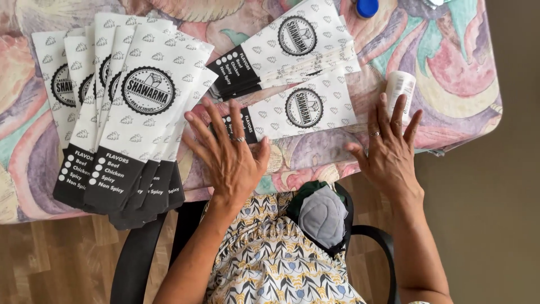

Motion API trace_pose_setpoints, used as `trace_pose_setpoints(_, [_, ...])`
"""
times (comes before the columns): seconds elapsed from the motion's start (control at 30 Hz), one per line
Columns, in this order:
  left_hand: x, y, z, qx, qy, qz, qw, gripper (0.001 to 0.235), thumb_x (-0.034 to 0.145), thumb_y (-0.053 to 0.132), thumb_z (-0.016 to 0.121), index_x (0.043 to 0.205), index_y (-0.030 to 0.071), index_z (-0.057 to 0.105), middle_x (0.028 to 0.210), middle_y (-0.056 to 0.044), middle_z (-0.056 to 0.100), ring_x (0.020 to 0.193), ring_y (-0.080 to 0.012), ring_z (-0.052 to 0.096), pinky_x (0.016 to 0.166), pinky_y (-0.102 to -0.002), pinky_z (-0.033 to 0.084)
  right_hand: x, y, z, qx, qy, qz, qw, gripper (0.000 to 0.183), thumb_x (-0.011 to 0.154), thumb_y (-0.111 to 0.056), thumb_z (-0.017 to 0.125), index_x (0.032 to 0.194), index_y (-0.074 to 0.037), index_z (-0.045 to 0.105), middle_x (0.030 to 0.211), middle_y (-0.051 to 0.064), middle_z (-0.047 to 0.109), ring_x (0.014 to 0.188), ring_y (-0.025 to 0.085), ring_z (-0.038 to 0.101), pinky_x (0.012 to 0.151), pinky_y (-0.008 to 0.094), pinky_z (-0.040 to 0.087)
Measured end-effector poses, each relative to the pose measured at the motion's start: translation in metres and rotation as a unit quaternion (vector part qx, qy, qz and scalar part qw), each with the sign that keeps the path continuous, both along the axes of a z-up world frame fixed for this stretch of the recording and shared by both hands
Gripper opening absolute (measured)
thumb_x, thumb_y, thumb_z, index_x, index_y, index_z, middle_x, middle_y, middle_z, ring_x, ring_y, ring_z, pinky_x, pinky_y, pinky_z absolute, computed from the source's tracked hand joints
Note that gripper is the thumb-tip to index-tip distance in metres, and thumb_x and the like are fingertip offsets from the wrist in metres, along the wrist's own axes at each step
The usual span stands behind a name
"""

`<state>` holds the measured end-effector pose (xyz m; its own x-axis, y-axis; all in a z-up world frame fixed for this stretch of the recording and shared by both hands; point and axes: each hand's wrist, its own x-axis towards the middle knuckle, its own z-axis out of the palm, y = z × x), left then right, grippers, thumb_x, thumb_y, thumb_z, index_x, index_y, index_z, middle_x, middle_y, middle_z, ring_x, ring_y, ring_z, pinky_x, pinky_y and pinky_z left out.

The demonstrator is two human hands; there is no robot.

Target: Applying glue to paper shawarma tags and folding them to complete the assembly of the packaging.

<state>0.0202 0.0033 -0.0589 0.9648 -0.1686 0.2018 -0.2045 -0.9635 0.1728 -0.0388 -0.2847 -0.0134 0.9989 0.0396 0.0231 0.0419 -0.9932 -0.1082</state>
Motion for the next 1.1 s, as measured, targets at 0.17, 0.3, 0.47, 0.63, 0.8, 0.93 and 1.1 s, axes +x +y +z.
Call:
trace_pose_setpoints(0.17, [-0.003,-0.021,-0.028,-0.207,-0.068,-0.226,0.949,0.078,0.095,0.009,0.062,0.164,0.019,0.027,0.163,-0.024,0.037,0.148,-0.0477,0.037,0.116,-0.064,0.032,0.038,-0.021,-0.012,0.089,-0.148,0.064,0.983,0.065,0.109,-0.053,0.034,0.166,-0.024,0.028,0.173,0.009,0.015,0.155,0.036,-0.003,0.123,0.06,-0.003])
trace_pose_setpoints(0.3, [-0.021,-0.016,-0.03,-0.092,-0.05,-0.254,0.962,0.086,0.104,0.056,0.057,0.164,0.015,0.01,0.163,-0.022,0.04,0.154,-0.0372,0.037,0.13,-0.051,0.027,0.084,-0.011,0.001,0.142,-0.128,0.099,0.977,0.048,0.119,-0.024,0.043,0.164,-0.013,0.031,0.172,0.015,0.016,0.158,0.039,-0.002,0.128,0.064,-0.004])
trace_pose_setpoints(0.47, [-0.049,0.011,-0.002,-0.151,-0.073,-0.327,0.93,0.084,0.096,0.004,0.081,0.161,0.008,0.028,0.092,-0.007,0.079,0.078,-0.0196,0.074,0.064,-0.034,0.063,0.139,0.012,0.005,0.154,-0.057,0.147,0.975,0.045,0.113,-0.009,0.042,0.157,0.0,0.038,0.165,0.023,0.03,0.155,0.038,0.015,0.127,0.055,0.004])
trace_pose_setpoints(0.63, [-0.012,0.081,0.079,-0.433,-0.006,-0.134,0.891,0.02,0.097,0.006,0.071,0.113,-0.001,0.06,0.117,-0.016,0.069,0.077,-0.0208,0.071,0.063,-0.027,0.057,0.158,0.02,-0.02,0.144,-0.094,0.23,0.958,0.049,0.107,0.004,0.053,0.155,0.002,0.044,0.16,0.025,0.042,0.153,0.043,0.024,0.126,0.062,0.011])
trace_pose_setpoints(0.8, [0.031,0.148,0.083,-0.354,-0.139,0.05,0.923,0.04,0.098,-0.015,0.066,0.136,-0.008,0.053,0.086,-0.015,0.072,0.065,-0.0222,0.061,0.065,-0.034,0.053,0.127,0.021,-0.042,0.087,-0.265,0.253,0.926,0.022,0.105,0.0,0.069,0.125,-0.008,0.074,0.127,0.015,0.077,0.128,0.038,0.064,0.119,0.057,0.036])
trace_pose_setpoints(0.93, [0.047,0.161,0.067,-0.103,-0.181,0.08,0.975,0.046,0.092,-0.018,0.074,0.136,-0.011,0.06,0.098,-0.019,0.068,0.089,-0.0365,0.064,0.083,-0.048,0.052,0.066,0.035,-0.037,0.096,-0.256,0.246,0.93,0.025,0.103,-0.002,0.065,0.127,-0.008,0.07,0.126,0.014,0.075,0.116,0.031,0.065,0.108,0.051,0.043])
trace_pose_setpoints(1.1, [0.046,0.11,0.051,-0.036,-0.241,0.063,0.968,0.028,0.096,-0.01,0.08,0.122,-0.002,0.073,0.123,-0.014,0.064,0.113,-0.03,0.054,0.099,-0.043,0.052,0.035,-0.001,-0.03,0.052,-0.242,0.201,0.948,0.04,0.092,-0.03,0.087,0.123,-0.006,0.078,0.14,0.011,0.063,0.122,0.027,0.058,0.105,0.048,0.047])
